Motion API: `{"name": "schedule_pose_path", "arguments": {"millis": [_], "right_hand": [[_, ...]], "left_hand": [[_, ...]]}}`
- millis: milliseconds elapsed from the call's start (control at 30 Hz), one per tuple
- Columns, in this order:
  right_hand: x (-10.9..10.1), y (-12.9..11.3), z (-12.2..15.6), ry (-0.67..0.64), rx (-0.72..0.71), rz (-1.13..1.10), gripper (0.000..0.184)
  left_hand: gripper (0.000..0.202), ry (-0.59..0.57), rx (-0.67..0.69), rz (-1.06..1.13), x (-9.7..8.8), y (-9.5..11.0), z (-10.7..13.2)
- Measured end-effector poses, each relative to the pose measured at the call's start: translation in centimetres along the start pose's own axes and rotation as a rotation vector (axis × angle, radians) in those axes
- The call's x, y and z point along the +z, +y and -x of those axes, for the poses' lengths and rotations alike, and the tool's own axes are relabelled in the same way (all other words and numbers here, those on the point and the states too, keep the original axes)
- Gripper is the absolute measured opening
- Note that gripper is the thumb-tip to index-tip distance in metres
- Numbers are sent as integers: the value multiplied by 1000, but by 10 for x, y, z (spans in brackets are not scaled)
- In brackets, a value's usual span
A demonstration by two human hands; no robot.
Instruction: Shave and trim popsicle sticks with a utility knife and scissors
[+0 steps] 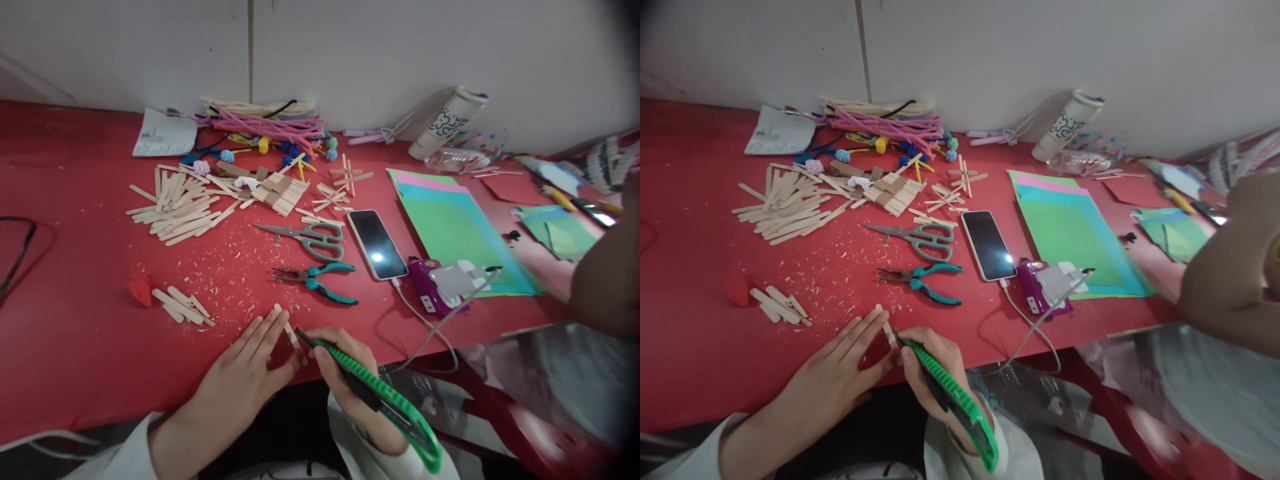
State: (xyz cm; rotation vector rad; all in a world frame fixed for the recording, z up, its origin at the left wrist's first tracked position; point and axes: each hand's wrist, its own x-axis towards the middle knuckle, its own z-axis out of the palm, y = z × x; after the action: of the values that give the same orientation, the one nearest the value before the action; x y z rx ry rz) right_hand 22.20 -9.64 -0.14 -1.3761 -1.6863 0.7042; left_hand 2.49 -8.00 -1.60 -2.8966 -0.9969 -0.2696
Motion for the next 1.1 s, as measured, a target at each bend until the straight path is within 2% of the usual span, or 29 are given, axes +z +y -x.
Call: {"name": "schedule_pose_path", "arguments": {"millis": [100,267,467,733,1000,1100], "right_hand": [[0,1,0,-17,10,7,12],[-2,1,0,-55,-3,27,13],[-1,0,-1,-42,-7,55,14],[-2,-4,-4,-48,-41,67,15],[-2,-23,-23,-214,-134,110,19],[-1,-21,-30,-250,-165,116,18]], "left_hand": [[65,62,-9,-39,5,4,0],[62,74,3,-26,5,2,-2],[56,98,27,-33,4,0,-2],[51,65,22,-20,4,0,-2],[58,101,11,-13,4,-1,-5],[57,106,10,-8,4,-1,-5]]}}
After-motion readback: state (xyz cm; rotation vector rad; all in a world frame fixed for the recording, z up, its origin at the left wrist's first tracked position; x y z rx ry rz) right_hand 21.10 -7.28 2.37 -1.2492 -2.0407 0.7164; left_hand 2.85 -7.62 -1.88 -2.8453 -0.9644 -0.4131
